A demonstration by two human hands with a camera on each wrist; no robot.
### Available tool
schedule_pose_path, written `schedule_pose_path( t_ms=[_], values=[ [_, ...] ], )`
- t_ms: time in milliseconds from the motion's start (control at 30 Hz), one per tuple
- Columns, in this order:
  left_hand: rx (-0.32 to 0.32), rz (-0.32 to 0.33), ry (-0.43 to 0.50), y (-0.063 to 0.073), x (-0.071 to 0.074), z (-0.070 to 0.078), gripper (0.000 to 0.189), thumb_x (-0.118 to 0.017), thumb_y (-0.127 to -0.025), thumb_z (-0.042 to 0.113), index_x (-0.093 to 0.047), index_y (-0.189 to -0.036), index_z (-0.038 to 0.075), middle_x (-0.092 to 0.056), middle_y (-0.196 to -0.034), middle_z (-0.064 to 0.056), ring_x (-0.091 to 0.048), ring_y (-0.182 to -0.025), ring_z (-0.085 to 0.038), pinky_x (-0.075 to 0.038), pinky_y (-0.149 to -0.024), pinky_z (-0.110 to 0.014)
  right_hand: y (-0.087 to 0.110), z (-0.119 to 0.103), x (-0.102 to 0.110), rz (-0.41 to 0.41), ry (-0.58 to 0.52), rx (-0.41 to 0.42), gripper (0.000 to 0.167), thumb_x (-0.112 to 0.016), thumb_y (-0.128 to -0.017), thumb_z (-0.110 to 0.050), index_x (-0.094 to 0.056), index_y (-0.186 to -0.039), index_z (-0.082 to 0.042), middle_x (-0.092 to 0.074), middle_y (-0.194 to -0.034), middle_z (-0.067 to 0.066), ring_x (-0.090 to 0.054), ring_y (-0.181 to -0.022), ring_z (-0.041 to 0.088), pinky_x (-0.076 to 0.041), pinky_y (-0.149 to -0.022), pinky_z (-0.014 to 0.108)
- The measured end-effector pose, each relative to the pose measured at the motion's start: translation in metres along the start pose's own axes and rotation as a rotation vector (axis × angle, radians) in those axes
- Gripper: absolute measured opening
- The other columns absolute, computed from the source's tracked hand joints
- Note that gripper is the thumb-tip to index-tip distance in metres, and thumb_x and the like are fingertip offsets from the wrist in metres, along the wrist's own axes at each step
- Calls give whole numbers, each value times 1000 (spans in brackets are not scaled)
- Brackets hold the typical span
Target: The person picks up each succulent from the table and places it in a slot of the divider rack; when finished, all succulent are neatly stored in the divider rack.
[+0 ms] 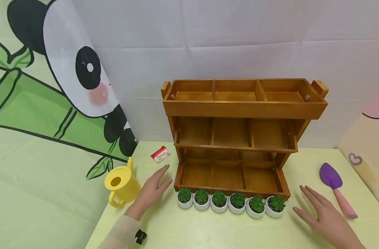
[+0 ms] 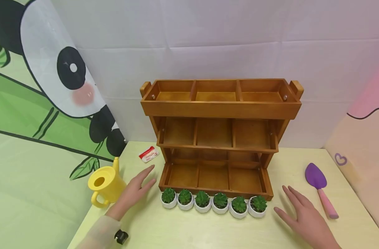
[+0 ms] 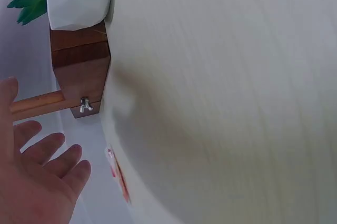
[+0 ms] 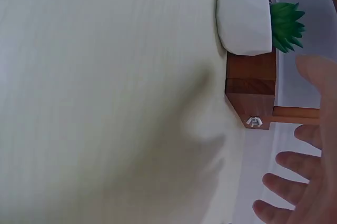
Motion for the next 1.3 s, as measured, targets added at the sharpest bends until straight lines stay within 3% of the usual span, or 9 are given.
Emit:
schedule_pose_path(
  t_ms=[133, 300, 533, 733, 1067, 1300],
  values=[
    [27, -11, 112, -4, -8, -7, 66, -60, -107, 44, -39, -163, 17, -42, -163, -8, -39, -149, -34, -34, -121, -56, 3, -1, -6, 3, -11, -35, 79, -75, -97, -45, -43, -155, -2, -43, -151, 29, -43, -132, 58, -40, -97, 75],
    [63, -16, 250, -7, -19, -13, 68, -65, -105, 39, -39, -163, 18, -41, -164, -7, -41, -148, -33, -39, -118, -51, 8, -2, -17, 34, -26, -55, 68, -77, -95, -45, -54, -140, 0, -52, -139, 24, -50, -125, 51, -46, -91, 70],
    [55, 9, 410, -11, -30, -10, 67, -71, -102, 27, -42, -161, 14, -41, -163, -13, -41, -147, -39, -41, -116, -52, 9, -10, -32, -29, -52, -134, 76, -74, -95, -53, -53, -141, 3, -57, -137, 27, -50, -127, 53, -44, -95, 71],
    [68, 4, 484, -11, -38, -9, 67, -73, -101, 23, -44, -160, 13, -41, -163, -11, -41, -148, -38, -42, -115, -49, 7, -16, -44, -82, -69, -194, 87, -71, -93, -62, -50, -144, 5, -56, -139, 30, -53, -124, 54, -46, -97, 70],
    [50, 8, 548, -11, -49, -9, 63, -73, -100, 16, -48, -158, 14, -45, -160, -13, -43, -146, -38, -46, -111, -45, 3, -29, -54, -31, -160, -205, 89, -77, -91, -57, -50, -146, 6, -59, -136, 31, -54, -125, 56, -45, -100, 69],
    [74, 16, 562, -13, -54, -8, 63, -73, -98, 6, -49, -157, 11, -45, -160, -14, -44, -145, -38, -46, -111, -47, -1, -33, -61, -89, -250, -309, 100, -76, -87, -66, -46, -149, 7, -52, -142, 37, -54, -127, 57, -48, -104, 66]
  ],
)
Point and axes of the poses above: each hand's wrist, its own y-axis away from the middle knuckle, its own x-axis out of the back of the hand, z = x × y, the point moved 5 cm from there along -y, towards the middle knuckle
